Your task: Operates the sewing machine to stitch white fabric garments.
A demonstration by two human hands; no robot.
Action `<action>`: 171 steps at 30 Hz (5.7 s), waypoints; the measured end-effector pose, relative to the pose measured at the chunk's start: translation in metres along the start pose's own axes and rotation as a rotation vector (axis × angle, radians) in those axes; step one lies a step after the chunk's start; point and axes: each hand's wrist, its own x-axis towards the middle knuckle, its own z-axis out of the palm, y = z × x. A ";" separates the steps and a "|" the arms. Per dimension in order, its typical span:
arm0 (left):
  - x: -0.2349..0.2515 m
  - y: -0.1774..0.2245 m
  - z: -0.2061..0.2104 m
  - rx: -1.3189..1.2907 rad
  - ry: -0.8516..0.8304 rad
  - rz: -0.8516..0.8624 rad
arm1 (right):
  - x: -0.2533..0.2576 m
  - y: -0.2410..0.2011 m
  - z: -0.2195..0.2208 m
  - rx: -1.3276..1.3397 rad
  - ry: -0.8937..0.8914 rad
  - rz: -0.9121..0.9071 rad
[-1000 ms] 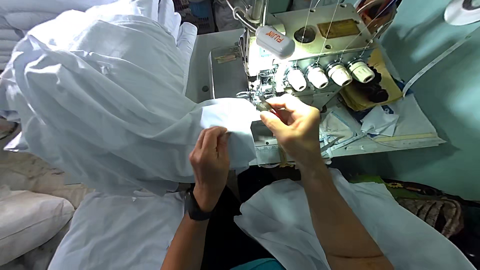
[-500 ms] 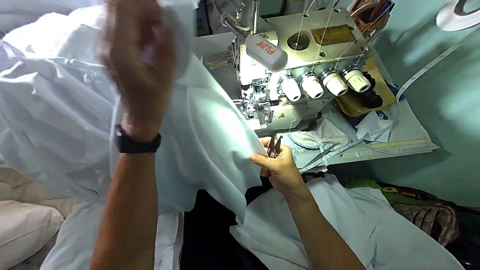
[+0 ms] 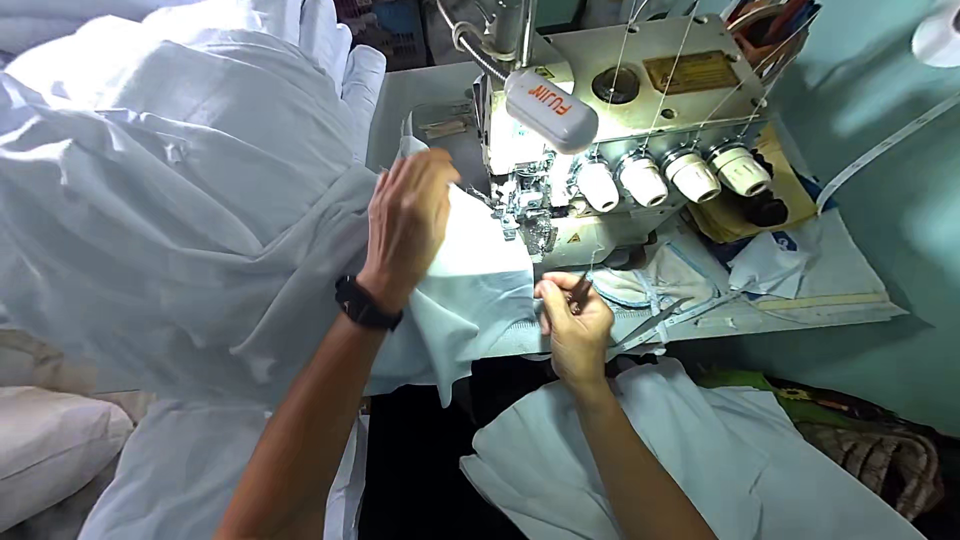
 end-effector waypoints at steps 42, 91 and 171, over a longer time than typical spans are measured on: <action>-0.040 0.044 -0.054 -0.566 -0.245 0.056 | -0.035 -0.011 0.009 -0.081 -0.593 -0.571; -0.001 0.004 0.009 -0.132 -0.168 -0.102 | -0.015 -0.014 0.013 0.033 -0.241 0.035; -0.083 0.077 -0.005 -0.634 0.358 -0.358 | 0.011 -0.012 -0.006 -0.099 -0.132 -0.094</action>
